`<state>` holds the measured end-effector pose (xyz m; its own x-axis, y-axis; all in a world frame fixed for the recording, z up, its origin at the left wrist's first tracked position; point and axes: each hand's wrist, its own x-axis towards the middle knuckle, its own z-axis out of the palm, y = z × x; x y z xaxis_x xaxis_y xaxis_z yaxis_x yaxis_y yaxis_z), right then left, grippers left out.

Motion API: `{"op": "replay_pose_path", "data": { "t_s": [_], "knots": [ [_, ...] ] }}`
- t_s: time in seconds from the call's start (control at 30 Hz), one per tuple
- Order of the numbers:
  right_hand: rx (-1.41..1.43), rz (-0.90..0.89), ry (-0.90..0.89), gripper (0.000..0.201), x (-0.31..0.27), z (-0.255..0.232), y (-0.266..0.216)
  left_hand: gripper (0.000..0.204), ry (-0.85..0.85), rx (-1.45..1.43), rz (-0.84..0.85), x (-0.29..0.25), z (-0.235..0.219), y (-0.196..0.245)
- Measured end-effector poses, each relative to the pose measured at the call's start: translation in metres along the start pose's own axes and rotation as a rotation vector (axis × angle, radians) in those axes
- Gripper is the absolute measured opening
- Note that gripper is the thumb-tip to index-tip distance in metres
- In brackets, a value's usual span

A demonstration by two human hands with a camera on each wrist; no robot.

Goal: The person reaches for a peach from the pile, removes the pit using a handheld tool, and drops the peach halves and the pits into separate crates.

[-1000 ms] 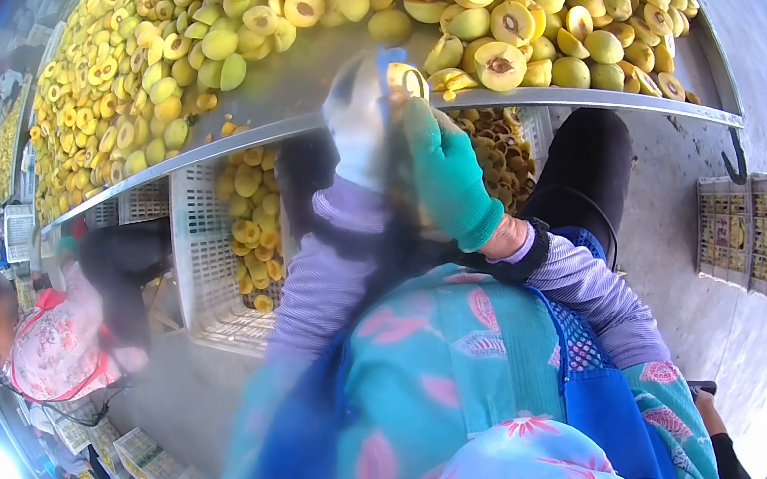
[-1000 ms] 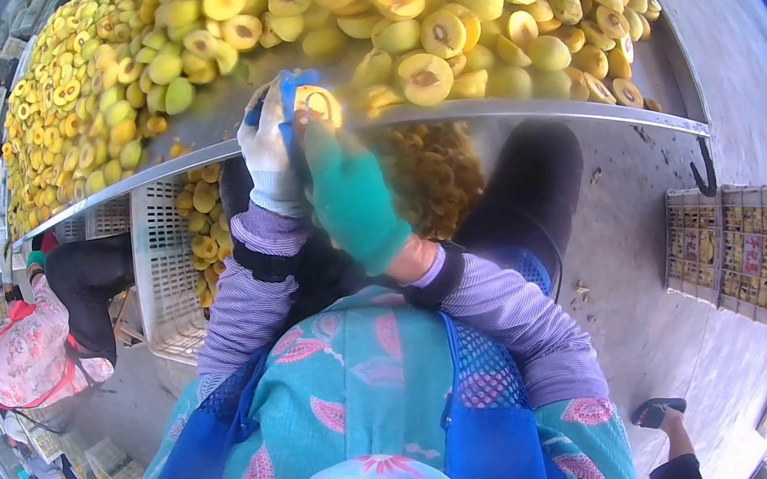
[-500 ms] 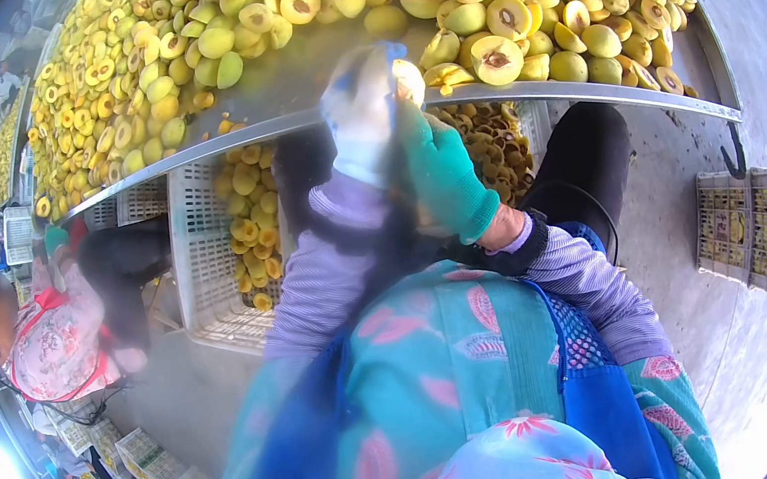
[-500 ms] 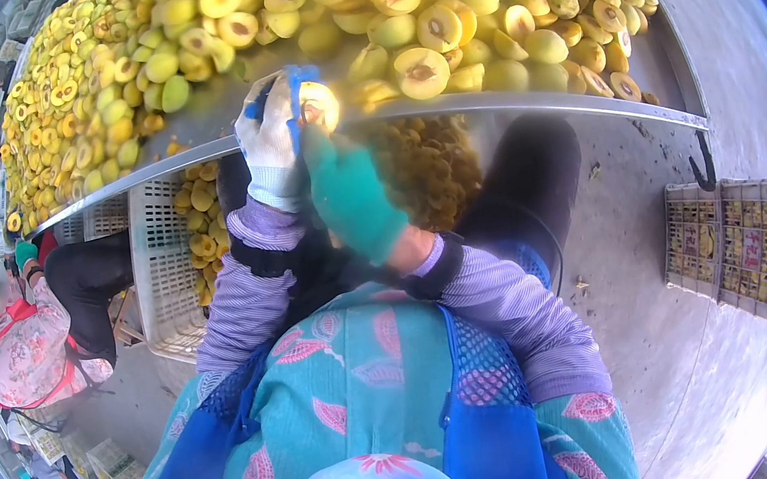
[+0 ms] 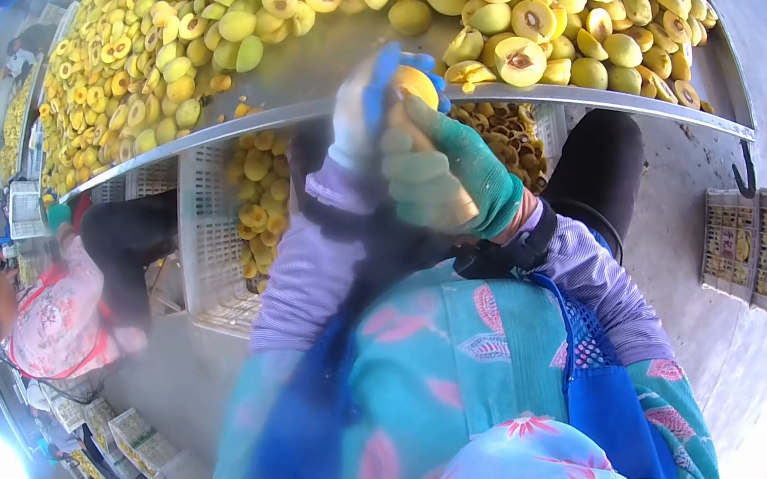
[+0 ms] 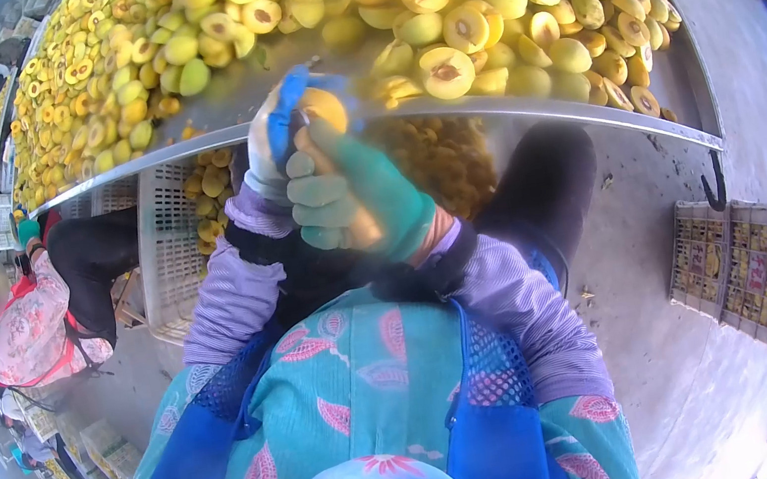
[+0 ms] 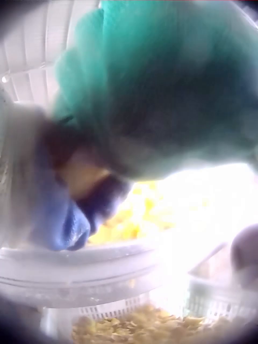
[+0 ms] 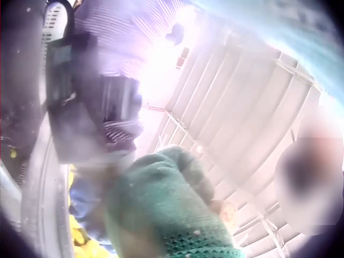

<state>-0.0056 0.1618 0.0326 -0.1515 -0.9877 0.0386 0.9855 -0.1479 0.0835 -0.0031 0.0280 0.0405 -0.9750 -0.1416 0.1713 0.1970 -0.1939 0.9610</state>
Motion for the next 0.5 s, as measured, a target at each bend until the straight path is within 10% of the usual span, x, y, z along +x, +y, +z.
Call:
{"op": "replay_pose_path", "data": {
  "t_s": [0.07,0.17,0.27,0.33,0.5],
  "knots": [
    [0.012,0.111,-0.095,0.043,0.001,0.003,0.003,0.038,0.179,-0.249,-0.124,-0.013,-0.016,-0.008],
    [-0.033,0.176,-0.285,0.045,0.000,0.008,0.012,0.031,0.167,1.019,0.373,-0.032,-0.045,0.018],
    [0.144,0.036,0.199,0.041,-0.014,-0.058,-0.002,0.032,0.582,0.714,-0.266,-0.028,-0.119,0.027],
    [-0.198,-0.171,0.425,0.034,-0.020,-0.064,0.001,0.030,0.193,1.100,0.053,-0.001,-0.090,0.042],
    [-0.272,-0.281,0.444,0.031,-0.034,-0.029,-0.009,0.039,-0.409,1.350,-0.148,0.083,-0.015,-0.012]
  ]
}}
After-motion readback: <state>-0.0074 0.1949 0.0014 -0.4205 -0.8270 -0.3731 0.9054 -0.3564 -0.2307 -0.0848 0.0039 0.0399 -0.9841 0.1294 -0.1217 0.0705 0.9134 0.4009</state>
